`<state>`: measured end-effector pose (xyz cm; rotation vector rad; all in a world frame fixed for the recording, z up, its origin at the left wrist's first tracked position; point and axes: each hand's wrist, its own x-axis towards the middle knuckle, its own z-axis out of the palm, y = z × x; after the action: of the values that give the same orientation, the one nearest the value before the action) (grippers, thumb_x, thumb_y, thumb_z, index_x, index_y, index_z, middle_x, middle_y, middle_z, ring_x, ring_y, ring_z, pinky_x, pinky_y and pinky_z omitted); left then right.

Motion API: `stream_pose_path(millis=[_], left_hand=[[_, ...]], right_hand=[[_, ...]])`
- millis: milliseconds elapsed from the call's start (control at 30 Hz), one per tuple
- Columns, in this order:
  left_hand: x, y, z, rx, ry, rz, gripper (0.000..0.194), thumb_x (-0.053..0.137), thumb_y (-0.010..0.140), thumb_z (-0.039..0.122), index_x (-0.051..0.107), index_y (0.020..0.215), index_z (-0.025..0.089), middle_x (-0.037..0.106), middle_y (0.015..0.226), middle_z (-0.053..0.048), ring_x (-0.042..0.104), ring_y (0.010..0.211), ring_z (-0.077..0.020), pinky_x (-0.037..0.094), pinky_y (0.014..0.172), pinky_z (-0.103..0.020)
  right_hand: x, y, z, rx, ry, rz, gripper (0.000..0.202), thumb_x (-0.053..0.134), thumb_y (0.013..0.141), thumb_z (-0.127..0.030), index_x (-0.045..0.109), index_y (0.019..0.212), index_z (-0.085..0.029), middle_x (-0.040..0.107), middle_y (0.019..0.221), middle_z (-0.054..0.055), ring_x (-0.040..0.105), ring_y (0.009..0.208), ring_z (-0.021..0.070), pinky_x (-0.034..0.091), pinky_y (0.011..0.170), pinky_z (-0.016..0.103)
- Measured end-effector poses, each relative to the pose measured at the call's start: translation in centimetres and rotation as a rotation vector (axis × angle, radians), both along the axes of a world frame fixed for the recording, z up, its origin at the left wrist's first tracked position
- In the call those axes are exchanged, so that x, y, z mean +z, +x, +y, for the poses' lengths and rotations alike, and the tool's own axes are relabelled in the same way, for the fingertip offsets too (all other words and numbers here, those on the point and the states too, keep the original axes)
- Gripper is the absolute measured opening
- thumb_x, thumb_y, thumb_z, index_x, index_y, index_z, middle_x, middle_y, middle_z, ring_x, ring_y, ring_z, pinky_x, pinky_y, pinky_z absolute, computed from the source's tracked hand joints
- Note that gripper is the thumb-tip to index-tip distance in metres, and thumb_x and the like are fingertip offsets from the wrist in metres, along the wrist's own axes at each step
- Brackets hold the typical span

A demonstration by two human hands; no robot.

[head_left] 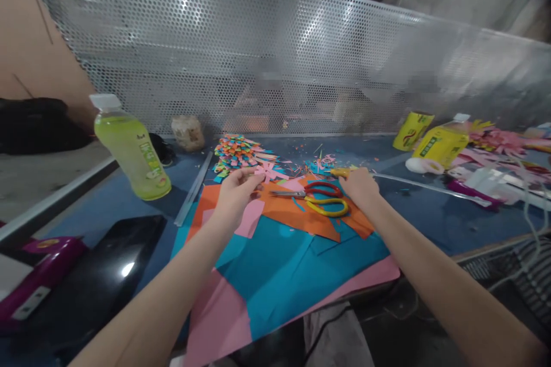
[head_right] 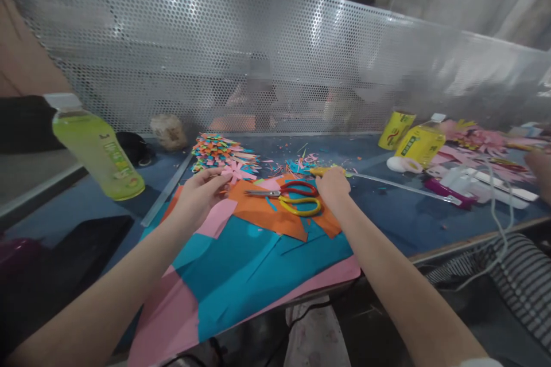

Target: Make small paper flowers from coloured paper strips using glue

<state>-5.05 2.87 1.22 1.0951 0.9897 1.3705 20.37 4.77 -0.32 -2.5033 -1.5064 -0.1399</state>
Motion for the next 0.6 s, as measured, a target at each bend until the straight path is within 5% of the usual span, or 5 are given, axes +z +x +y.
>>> stream_pose_path(millis=[167, 367, 600], left_hand=[[0.1, 0.2, -0.2, -0.026, 0.013, 0.020, 0.033, 0.073, 0.054, 0.032, 0.058, 0.078, 0.015, 0.058, 0.063, 0.001, 0.053, 0.056, -0.0083, 0.043, 0.054, -0.022], [-0.2, -0.1, 0.3, 0.014, 0.074, 0.073, 0.035, 0.072, 0.054, 0.033, 0.058, 0.082, 0.017, 0.059, 0.066, 0.001, 0.055, 0.058, -0.0102, 0.043, 0.055, -0.023], [0.1, -0.7, 0.6, -0.026, 0.299, 0.295, 0.035, 0.062, 0.067, 0.029, 0.062, 0.101, 0.021, 0.054, 0.064, 0.002, 0.051, 0.059, -0.0104, 0.041, 0.051, -0.020]], right_hand=[[0.9, -0.8, -1.0, -0.011, 0.044, -0.113, 0.053, 0.041, 0.081, -0.037, 0.046, 0.112, 0.006, 0.050, 0.102, 0.034, 0.054, 0.094, 0.0388, 0.044, 0.062, 0.043], [1.6, -2.8, -2.3, 0.734, -0.151, -0.252, 0.023, 0.054, 0.072, -0.029, 0.057, 0.091, -0.016, 0.060, 0.095, 0.011, 0.056, 0.088, 0.0223, 0.042, 0.072, 0.029], [0.7, -3.2, -0.9, 0.866, -0.256, -0.287, 0.019, 0.059, 0.066, -0.020, 0.054, 0.084, -0.015, 0.061, 0.085, 0.011, 0.057, 0.074, 0.0201, 0.040, 0.059, 0.025]])
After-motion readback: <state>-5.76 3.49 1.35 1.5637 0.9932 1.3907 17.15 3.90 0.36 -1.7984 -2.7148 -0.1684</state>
